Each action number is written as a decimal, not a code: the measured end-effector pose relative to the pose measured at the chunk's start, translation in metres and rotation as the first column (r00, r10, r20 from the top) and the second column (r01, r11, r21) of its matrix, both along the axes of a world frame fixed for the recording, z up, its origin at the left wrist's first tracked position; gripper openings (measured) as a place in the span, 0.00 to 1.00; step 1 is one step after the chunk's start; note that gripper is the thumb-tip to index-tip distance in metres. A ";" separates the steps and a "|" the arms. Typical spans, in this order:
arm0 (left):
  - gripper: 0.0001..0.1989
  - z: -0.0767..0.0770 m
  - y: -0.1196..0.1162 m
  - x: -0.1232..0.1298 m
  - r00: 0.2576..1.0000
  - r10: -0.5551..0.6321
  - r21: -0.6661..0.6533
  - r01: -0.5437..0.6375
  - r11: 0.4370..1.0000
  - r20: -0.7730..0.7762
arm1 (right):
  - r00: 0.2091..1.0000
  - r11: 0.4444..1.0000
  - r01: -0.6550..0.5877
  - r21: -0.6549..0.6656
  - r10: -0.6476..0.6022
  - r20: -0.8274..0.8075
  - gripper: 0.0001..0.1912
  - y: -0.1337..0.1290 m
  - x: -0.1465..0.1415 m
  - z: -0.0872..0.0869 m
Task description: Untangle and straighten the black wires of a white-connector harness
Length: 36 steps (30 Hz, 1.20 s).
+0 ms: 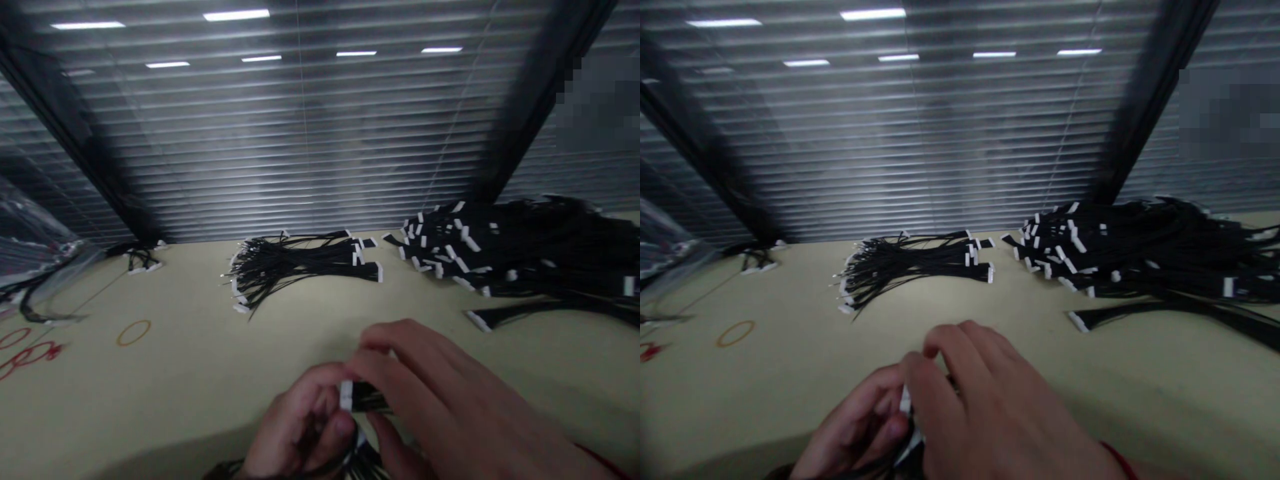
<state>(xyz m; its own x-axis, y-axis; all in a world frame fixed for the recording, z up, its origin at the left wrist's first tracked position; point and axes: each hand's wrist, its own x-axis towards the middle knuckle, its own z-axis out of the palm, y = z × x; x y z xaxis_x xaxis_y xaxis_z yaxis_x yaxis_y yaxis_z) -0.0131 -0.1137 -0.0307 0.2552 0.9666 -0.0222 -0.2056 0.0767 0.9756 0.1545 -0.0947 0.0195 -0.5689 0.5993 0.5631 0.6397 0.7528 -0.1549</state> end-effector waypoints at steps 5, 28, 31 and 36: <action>0.16 -0.011 0.008 0.002 1.000 -0.013 -0.072 0.014 0.997 0.008 | 0.996 0.961 0.018 -0.277 0.007 0.090 0.22 0.003 -0.002 -0.004; 0.15 -0.011 0.016 0.009 0.971 0.064 -0.049 -0.054 0.997 0.231 | 0.993 0.976 0.093 -0.195 -0.104 -0.050 0.14 0.001 -0.002 -0.011; 0.18 -0.007 0.015 0.010 0.971 0.102 -0.084 -0.086 0.993 0.214 | 0.992 0.980 0.104 -0.171 -0.114 -0.050 0.14 0.001 -0.002 -0.011; 0.15 -0.010 0.016 0.010 0.972 0.103 -0.121 -0.079 0.989 0.210 | 0.994 0.980 0.103 -0.168 -0.105 -0.006 0.14 0.001 -0.002 -0.012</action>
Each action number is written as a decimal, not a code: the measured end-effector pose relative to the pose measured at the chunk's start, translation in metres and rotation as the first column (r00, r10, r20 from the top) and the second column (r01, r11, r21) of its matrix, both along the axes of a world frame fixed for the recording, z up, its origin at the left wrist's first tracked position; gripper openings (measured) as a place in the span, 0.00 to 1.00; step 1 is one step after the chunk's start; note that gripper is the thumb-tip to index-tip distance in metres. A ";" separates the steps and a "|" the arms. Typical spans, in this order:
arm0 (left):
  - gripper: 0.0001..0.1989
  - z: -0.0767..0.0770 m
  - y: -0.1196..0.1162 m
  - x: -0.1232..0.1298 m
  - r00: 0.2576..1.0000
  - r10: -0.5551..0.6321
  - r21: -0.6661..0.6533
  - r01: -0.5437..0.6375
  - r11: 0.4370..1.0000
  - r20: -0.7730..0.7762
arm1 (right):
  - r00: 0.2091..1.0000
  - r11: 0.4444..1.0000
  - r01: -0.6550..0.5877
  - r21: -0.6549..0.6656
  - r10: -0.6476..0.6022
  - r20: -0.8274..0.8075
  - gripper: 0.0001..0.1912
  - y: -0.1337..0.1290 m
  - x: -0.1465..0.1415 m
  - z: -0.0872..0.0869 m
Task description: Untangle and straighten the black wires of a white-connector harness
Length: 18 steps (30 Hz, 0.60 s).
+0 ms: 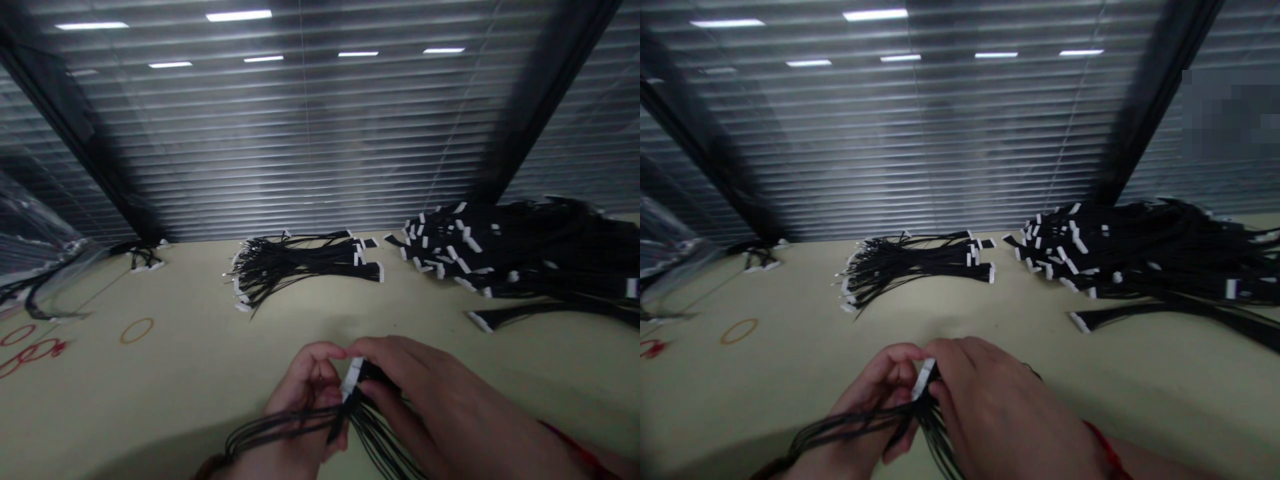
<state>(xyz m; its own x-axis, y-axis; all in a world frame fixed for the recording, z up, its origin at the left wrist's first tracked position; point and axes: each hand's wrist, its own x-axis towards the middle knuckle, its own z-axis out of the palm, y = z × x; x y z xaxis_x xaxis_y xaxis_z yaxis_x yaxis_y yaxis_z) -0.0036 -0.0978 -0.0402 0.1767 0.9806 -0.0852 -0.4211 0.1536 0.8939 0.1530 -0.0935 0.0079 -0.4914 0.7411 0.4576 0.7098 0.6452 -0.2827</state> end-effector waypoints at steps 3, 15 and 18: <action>0.16 -0.002 0.001 0.000 0.999 -0.030 0.027 0.030 0.999 0.033 | 1.000 1.000 -0.010 -0.025 0.010 -0.006 0.14 0.001 0.002 -0.001; 0.19 0.000 -0.001 -0.007 0.995 -0.034 0.020 0.036 0.999 -0.099 | 0.997 0.993 -0.068 -0.093 0.070 0.027 0.13 0.000 -0.002 -0.003; 0.20 0.002 0.002 -0.013 0.983 -0.069 0.012 0.072 0.997 -0.172 | 0.995 0.996 -0.067 0.062 0.062 0.079 0.11 -0.001 0.001 0.009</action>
<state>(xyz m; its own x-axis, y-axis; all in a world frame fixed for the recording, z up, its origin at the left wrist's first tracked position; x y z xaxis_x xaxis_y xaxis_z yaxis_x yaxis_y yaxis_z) -0.0162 -0.0960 -0.0381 0.2300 0.9678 -0.1025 -0.2499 0.1606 0.9548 0.1535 -0.0941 0.0173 -0.5729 0.6764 0.4629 0.6837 0.7058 -0.1853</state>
